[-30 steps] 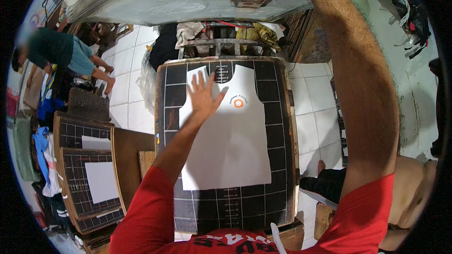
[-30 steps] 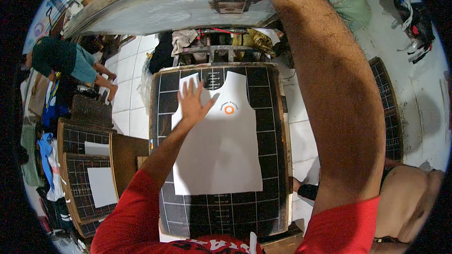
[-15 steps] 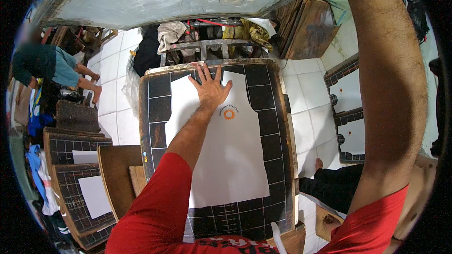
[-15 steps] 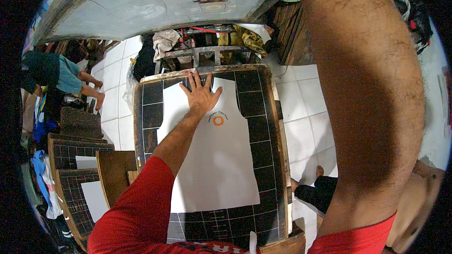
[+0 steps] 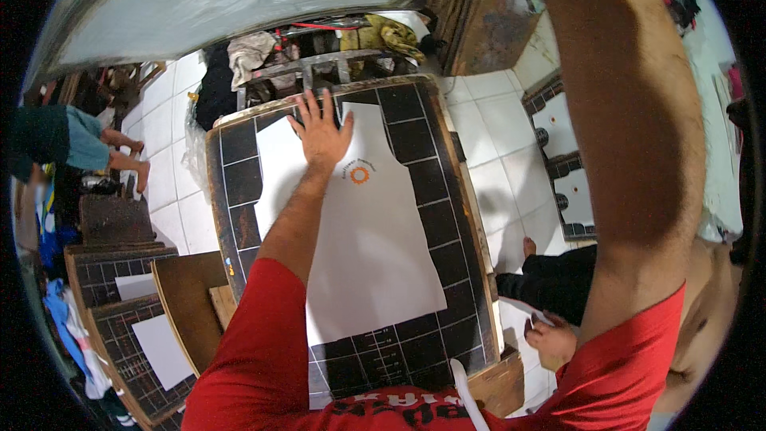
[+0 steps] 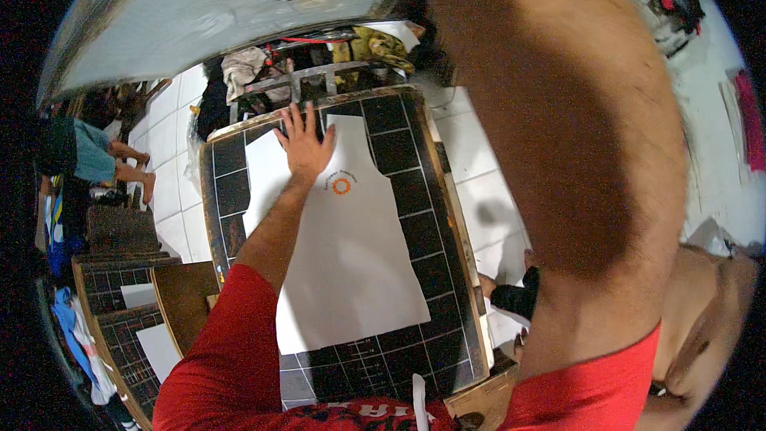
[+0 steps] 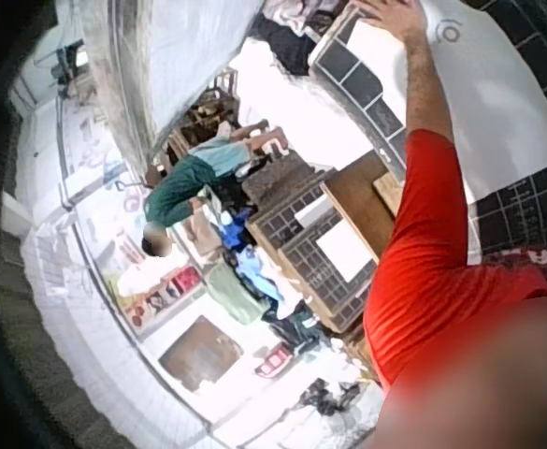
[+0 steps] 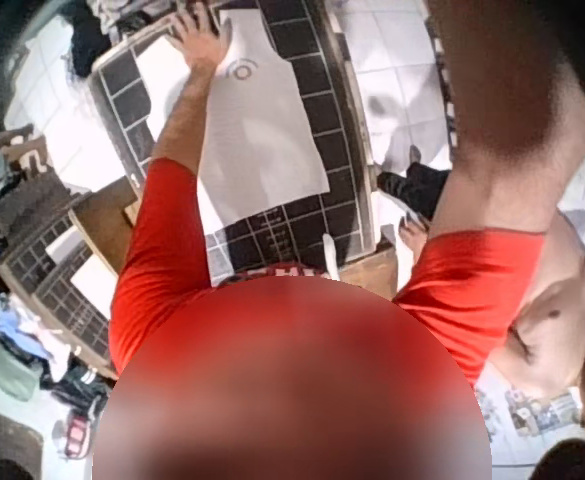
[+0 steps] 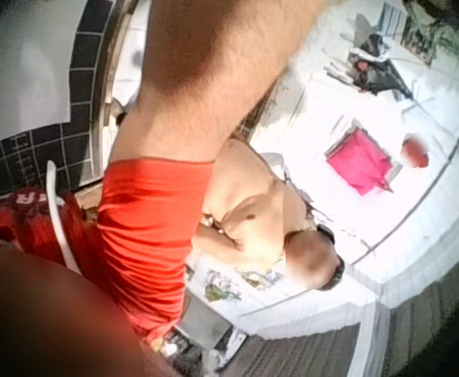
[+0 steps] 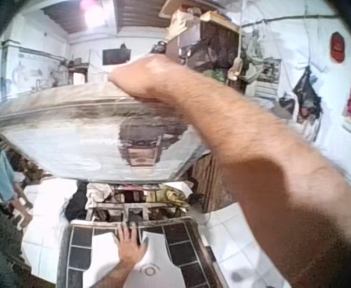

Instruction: The person places white t-shirts onto a screen printing frame, lowers the squeegee bar, and pulls the squeegee across the screen to transfer ink. They repeat this cycle for multiple shirts, lifting the frame and replacing each printed shirt with a new one.

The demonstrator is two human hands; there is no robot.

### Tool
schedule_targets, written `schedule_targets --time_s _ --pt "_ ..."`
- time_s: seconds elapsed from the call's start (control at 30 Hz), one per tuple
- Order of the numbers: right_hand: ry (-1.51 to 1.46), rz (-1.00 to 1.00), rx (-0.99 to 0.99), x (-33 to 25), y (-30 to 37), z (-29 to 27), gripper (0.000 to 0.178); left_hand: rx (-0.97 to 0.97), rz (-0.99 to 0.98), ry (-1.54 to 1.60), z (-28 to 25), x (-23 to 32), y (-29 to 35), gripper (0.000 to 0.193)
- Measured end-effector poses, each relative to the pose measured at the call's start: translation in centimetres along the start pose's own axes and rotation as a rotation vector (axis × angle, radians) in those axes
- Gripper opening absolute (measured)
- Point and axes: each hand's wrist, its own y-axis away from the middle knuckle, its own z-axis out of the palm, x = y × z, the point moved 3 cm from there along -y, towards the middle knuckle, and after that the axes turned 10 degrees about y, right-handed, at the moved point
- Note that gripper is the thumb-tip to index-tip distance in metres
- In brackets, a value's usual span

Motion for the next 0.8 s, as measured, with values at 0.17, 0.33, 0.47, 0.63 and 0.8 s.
schedule_targets --time_s 0.17,0.33,0.47,0.63,0.8 --pt "-0.016 0.049 -0.208 -0.6 3.6 -1.2 0.065 0.119 0.255 0.024 -2.1 3.2 2.7 0.078" --pt "-0.110 0.196 -0.170 -1.1 6.3 -3.0 0.064 -0.467 0.566 0.127 -0.7 14.7 20.8 0.075" --pt "-0.100 0.233 -0.106 -1.9 7.2 -2.2 0.066 -0.495 0.693 0.238 1.0 17.5 29.2 0.074" --pt "-0.154 0.185 -0.173 -2.3 10.3 -1.9 0.062 -0.282 0.462 0.634 -2.9 15.8 26.0 0.070" --pt "0.009 0.208 -0.019 -5.4 19.6 2.6 0.051 0.367 -0.202 1.455 -18.3 6.3 21.7 0.058"
